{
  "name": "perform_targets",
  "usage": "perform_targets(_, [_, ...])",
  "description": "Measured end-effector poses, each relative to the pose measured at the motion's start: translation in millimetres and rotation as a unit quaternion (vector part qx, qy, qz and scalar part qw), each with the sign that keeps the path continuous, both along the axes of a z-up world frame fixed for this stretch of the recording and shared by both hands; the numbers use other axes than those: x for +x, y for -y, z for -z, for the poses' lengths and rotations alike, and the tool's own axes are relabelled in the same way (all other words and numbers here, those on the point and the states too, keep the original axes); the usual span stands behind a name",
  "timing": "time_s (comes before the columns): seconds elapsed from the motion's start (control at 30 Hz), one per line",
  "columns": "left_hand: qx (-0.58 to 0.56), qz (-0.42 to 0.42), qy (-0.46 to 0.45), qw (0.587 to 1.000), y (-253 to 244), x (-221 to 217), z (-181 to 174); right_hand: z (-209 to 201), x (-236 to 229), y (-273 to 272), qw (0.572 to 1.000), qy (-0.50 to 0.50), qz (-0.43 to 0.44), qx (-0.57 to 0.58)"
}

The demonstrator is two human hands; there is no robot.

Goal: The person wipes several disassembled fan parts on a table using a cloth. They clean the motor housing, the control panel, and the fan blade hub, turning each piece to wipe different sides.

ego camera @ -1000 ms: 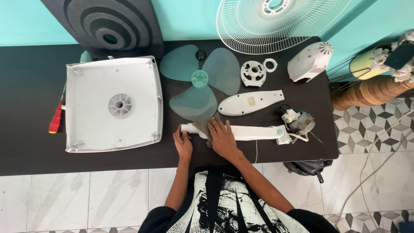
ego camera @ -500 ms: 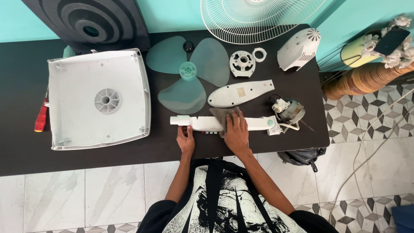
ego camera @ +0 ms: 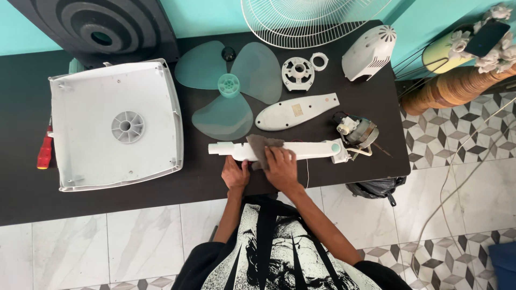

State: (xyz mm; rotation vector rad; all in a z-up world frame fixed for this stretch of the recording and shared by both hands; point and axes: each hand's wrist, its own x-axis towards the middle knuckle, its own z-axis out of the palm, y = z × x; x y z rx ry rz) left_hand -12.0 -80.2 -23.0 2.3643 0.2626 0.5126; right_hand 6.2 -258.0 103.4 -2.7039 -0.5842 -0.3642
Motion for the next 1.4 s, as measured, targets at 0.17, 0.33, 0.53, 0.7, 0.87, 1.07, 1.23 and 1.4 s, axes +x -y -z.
perform_targets(0.17, [-0.007, -0.002, -0.045, 0.999, -1.1, 0.7, 1.3, 9.9, -6.6, 41.7, 0.994, -0.018, 0.098, -0.044])
perform_targets(0.33, [-0.009, -0.001, -0.068, 0.998, 0.8, 2.5, -3.2, 34.6, -15.3, 79.8, 0.983, -0.026, 0.18, -0.012])
perform_targets(0.53, [0.002, -0.001, -0.086, 0.996, 3.3, 2.7, -0.2, 57.1, -16.5, 78.7, 0.985, -0.023, 0.17, 0.019])
perform_targets(0.7, [0.021, -0.008, -0.09, 0.996, 3.3, 2.0, 2.2, 47.8, -12.4, 56.0, 0.989, -0.083, 0.117, -0.039])
perform_targets(0.87, [0.014, -0.009, -0.081, 0.997, 3.5, -0.2, 0.2, 38.4, -18.0, 43.8, 0.995, -0.074, 0.073, 0.007])
perform_targets(1.07, [-0.017, -0.002, -0.064, 0.998, 5.0, 0.2, -9.8, 41.5, -20.5, 67.2, 0.992, -0.067, 0.109, -0.007])
perform_targets(1.23, [-0.005, -0.01, -0.07, 0.997, 6.2, 0.6, -10.3, 46.9, -24.8, 95.7, 0.983, -0.052, 0.173, -0.012])
perform_targets(1.4, [0.013, -0.01, -0.079, 0.997, 6.1, -0.3, -8.3, 49.7, -24.8, 111.3, 0.975, -0.056, 0.215, -0.002])
